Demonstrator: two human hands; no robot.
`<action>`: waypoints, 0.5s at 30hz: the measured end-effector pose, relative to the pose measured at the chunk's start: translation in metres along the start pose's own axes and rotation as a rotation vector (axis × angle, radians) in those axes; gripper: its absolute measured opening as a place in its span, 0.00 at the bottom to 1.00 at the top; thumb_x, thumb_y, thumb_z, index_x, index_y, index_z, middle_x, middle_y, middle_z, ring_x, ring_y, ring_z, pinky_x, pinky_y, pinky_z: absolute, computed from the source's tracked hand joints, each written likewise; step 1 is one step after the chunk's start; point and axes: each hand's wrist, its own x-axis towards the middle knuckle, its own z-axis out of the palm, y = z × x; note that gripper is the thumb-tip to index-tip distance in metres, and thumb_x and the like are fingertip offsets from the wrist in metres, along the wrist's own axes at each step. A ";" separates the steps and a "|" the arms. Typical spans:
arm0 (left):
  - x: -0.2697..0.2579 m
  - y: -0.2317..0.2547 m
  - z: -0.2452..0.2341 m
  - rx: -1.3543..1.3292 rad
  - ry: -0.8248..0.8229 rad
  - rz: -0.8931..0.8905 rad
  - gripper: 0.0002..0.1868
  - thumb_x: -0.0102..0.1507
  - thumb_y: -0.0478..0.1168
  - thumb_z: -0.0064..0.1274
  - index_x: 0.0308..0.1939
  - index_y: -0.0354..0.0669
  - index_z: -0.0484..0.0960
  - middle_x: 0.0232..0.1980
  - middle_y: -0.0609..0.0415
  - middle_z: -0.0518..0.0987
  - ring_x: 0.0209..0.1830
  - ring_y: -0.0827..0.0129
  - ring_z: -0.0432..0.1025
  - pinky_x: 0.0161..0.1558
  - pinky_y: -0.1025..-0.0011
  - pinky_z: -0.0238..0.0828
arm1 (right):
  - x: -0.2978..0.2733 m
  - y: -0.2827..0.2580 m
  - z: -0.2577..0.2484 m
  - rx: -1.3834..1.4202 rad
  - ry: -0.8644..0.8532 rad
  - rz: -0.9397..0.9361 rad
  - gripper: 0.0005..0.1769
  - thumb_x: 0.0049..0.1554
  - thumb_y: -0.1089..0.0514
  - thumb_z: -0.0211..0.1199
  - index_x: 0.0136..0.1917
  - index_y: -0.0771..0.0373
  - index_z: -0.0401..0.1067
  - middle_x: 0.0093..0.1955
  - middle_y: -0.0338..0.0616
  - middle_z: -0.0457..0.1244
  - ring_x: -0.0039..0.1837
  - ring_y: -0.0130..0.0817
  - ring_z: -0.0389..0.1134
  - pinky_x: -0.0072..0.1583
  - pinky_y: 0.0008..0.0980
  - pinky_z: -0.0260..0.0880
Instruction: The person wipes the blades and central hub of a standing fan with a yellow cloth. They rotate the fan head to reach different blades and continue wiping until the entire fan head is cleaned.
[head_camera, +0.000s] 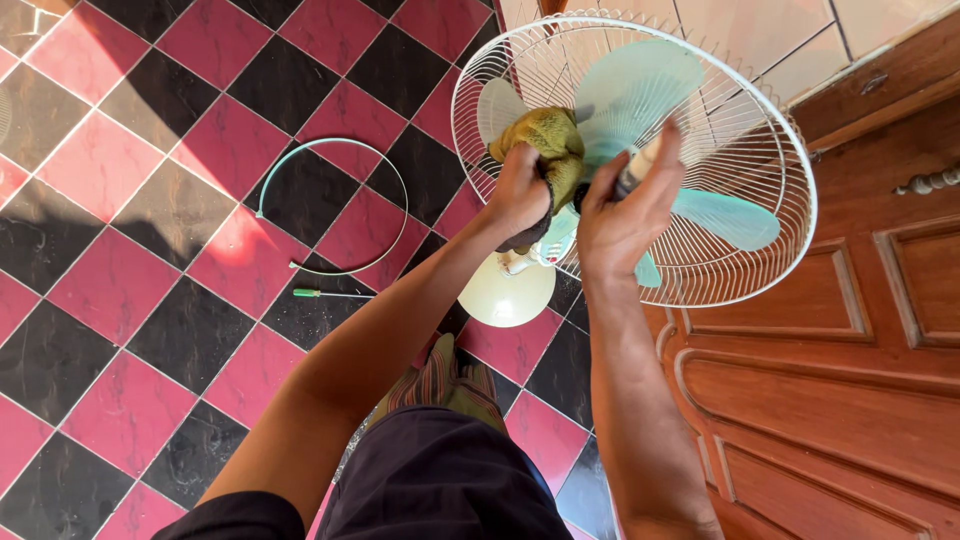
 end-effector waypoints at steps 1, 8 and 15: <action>-0.001 0.005 0.000 -0.020 -0.013 0.034 0.11 0.62 0.26 0.54 0.48 0.34 0.79 0.44 0.53 0.80 0.47 0.70 0.72 0.52 0.70 0.71 | 0.004 0.001 0.001 -0.019 0.022 -0.060 0.28 0.67 0.72 0.60 0.77 0.71 0.55 0.64 0.62 0.61 0.62 0.58 0.70 0.58 0.46 0.74; 0.000 0.020 0.000 0.117 -0.075 0.010 0.09 0.61 0.28 0.56 0.45 0.33 0.79 0.40 0.50 0.81 0.41 0.69 0.74 0.47 0.69 0.73 | 0.026 0.010 -0.008 -0.056 0.059 -0.121 0.27 0.69 0.72 0.59 0.77 0.73 0.54 0.76 0.62 0.57 0.74 0.60 0.66 0.70 0.44 0.74; -0.003 0.029 0.007 0.107 -0.095 0.114 0.09 0.60 0.29 0.58 0.45 0.34 0.79 0.40 0.48 0.80 0.41 0.65 0.75 0.47 0.68 0.73 | 0.018 0.008 -0.023 -0.098 0.114 -0.147 0.29 0.68 0.73 0.59 0.78 0.74 0.52 0.77 0.65 0.56 0.74 0.63 0.63 0.73 0.48 0.69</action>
